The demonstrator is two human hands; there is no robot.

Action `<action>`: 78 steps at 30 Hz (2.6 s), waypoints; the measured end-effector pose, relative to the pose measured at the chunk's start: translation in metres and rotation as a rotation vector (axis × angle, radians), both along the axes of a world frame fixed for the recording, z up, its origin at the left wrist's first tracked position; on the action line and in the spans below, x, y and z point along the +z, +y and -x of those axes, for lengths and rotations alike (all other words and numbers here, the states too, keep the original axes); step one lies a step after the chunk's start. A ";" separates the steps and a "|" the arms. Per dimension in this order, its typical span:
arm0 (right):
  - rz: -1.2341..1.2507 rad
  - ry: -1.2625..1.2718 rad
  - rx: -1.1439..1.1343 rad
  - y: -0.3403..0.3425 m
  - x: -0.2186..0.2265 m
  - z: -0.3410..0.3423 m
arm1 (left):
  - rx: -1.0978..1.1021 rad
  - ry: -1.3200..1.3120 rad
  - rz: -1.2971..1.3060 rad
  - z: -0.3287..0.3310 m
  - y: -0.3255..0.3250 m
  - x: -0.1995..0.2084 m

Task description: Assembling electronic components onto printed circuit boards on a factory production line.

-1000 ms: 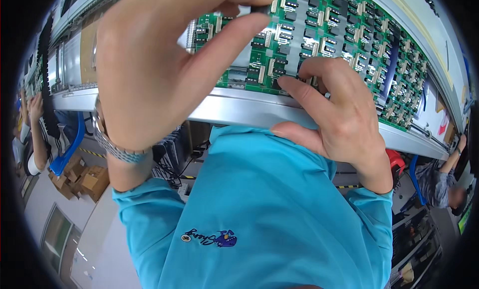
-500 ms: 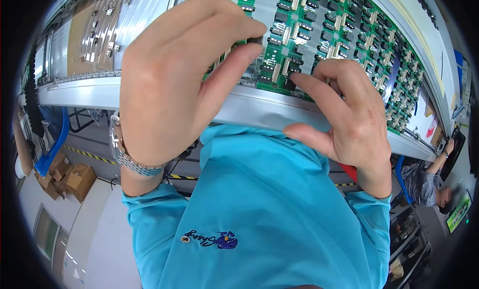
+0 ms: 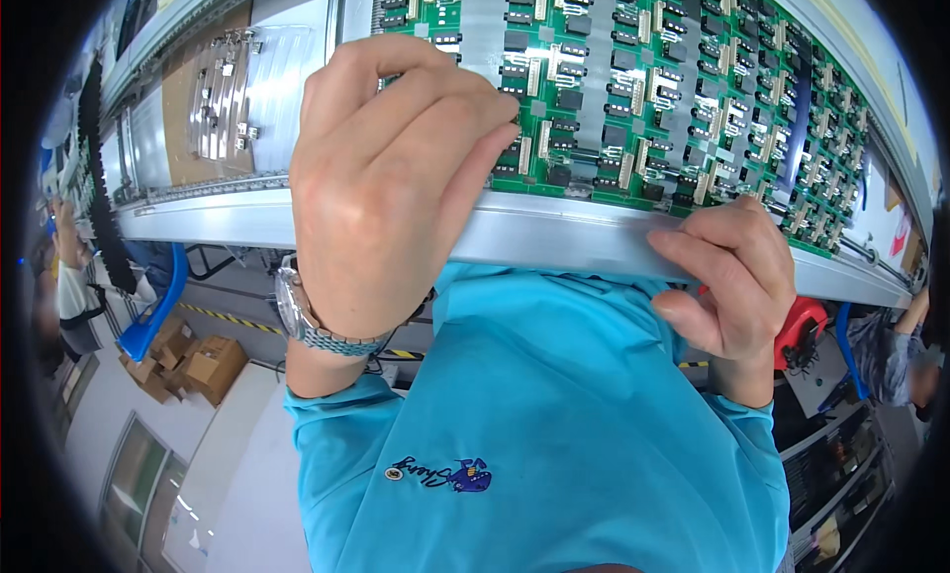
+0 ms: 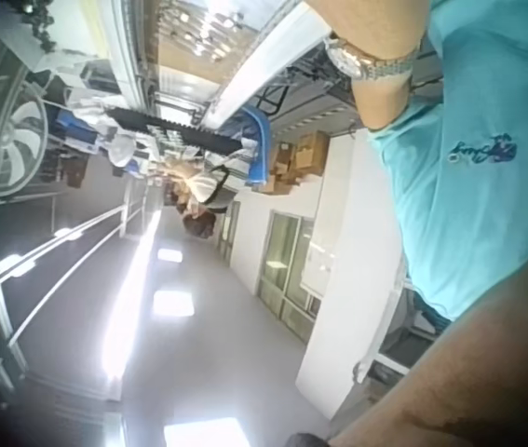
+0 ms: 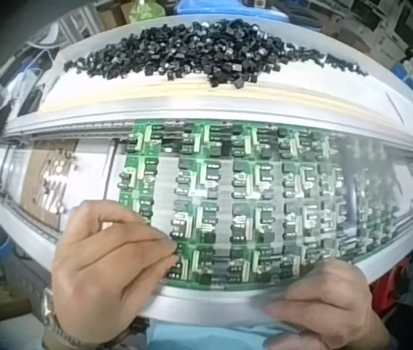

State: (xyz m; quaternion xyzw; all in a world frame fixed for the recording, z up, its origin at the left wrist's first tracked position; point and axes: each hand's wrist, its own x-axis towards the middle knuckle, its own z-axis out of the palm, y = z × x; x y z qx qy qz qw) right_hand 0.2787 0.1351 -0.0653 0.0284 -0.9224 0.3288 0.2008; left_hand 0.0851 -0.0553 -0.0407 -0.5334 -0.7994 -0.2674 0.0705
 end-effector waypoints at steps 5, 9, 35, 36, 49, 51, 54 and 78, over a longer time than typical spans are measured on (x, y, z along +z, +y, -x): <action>0.078 0.096 -0.014 0.006 -0.005 -0.003 | 0.004 -0.014 0.024 -0.005 0.003 -0.005; 0.101 0.078 -0.004 0.004 -0.005 0.000 | 0.051 0.010 0.027 -0.006 0.000 -0.012; 0.133 0.143 -0.004 0.000 -0.008 0.004 | -0.078 0.042 0.057 0.005 -0.008 -0.009; 0.131 0.142 -0.005 0.000 -0.008 0.004 | -0.081 0.015 0.055 0.005 -0.008 -0.007; 0.118 0.159 0.032 0.001 -0.005 0.001 | 0.263 -0.008 -0.026 -0.010 0.019 0.000; 0.119 0.172 0.042 0.002 -0.004 0.000 | 0.272 0.009 -0.013 -0.008 0.024 0.000; 0.138 0.186 0.067 0.005 -0.003 0.000 | 0.297 0.041 0.045 -0.006 0.031 -0.001; 0.205 0.234 0.115 0.013 -0.006 -0.013 | 0.310 -0.081 0.122 -0.017 0.051 0.000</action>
